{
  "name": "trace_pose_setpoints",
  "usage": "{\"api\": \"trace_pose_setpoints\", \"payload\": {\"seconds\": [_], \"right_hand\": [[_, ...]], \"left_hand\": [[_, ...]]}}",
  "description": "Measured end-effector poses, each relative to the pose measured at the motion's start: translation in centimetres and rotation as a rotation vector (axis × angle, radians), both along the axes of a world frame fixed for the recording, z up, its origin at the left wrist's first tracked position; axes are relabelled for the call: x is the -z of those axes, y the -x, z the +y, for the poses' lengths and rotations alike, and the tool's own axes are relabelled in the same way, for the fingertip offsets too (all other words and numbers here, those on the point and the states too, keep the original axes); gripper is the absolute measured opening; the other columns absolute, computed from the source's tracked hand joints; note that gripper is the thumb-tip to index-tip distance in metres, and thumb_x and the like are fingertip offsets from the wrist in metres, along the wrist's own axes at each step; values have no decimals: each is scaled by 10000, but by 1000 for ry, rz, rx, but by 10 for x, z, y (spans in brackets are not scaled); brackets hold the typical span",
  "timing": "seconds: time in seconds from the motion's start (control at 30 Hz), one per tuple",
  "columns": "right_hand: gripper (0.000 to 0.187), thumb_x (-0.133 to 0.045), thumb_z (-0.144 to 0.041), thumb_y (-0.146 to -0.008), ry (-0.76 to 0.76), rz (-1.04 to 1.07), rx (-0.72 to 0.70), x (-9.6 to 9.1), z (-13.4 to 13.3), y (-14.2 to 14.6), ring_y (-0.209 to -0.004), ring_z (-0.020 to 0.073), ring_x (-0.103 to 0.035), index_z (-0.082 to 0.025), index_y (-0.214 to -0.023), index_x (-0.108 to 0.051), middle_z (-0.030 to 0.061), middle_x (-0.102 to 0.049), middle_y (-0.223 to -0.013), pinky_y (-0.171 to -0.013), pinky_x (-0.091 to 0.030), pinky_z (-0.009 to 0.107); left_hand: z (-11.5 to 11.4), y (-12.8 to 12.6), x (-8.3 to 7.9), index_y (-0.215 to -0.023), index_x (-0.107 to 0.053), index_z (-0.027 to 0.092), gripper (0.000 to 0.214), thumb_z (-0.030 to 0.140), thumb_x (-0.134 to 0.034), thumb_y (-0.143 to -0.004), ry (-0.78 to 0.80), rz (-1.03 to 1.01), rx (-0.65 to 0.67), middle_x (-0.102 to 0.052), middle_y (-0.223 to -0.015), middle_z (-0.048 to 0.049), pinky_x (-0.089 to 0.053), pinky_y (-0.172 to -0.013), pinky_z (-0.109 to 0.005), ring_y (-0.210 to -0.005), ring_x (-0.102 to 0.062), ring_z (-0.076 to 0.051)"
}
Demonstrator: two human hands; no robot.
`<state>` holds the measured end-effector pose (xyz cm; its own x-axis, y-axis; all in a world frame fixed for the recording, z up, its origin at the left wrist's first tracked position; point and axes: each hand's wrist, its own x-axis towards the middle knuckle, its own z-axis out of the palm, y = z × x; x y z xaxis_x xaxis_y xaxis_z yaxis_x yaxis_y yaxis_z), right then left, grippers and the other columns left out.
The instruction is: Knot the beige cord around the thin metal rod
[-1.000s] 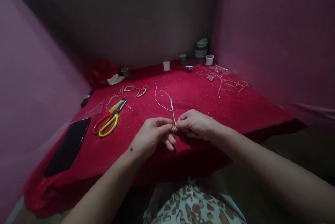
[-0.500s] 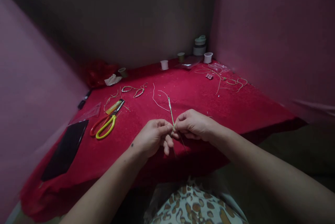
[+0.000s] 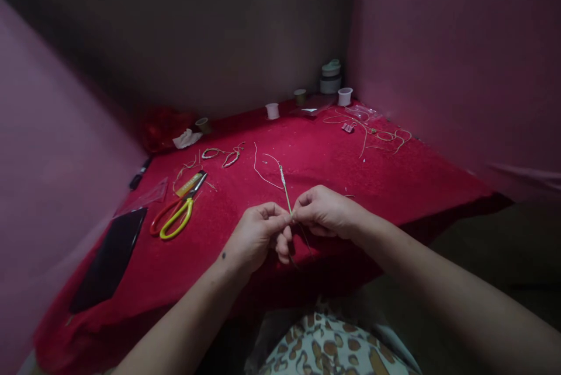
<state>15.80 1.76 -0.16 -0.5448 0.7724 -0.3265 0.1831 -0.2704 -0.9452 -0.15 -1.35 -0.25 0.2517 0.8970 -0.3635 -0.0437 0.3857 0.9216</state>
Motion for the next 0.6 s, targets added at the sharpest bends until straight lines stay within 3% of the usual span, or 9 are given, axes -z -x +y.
{"api": "trace_pose_setpoints", "payload": {"seconds": [0.2,0.47,0.6], "right_hand": [[172,-542,-225,-743,-85,-77,22,-1,-6,0,-231,50,-281,-181,-588,-483,-86,-388,-302,-243,-155,165],[173,-512,-152,-761,-183,-170,103,-6,-16,5,-238,30,-316,-166,-591,-480,-90,-393,-303,-285,-200,139],[152,-496,-127,-733,-217,-205,101,-4,-16,6,-240,44,-331,-170,-587,-485,-82,-398,-300,-290,-208,148]], "left_hand": [[-5,-7,-4,-578,-482,147,236,265,-589,-752,-45,118,-48,-492,-379,43,-320,-266,-172,-242,-435,-87],[-4,-6,-2,-580,-475,156,249,303,-585,-749,-51,103,-9,-443,-360,60,-276,-262,-160,-239,-423,-82],[-5,-10,1,-566,-444,172,266,324,-593,-726,-108,160,-68,-414,-370,78,-284,-243,-180,-219,-379,-77]]}}
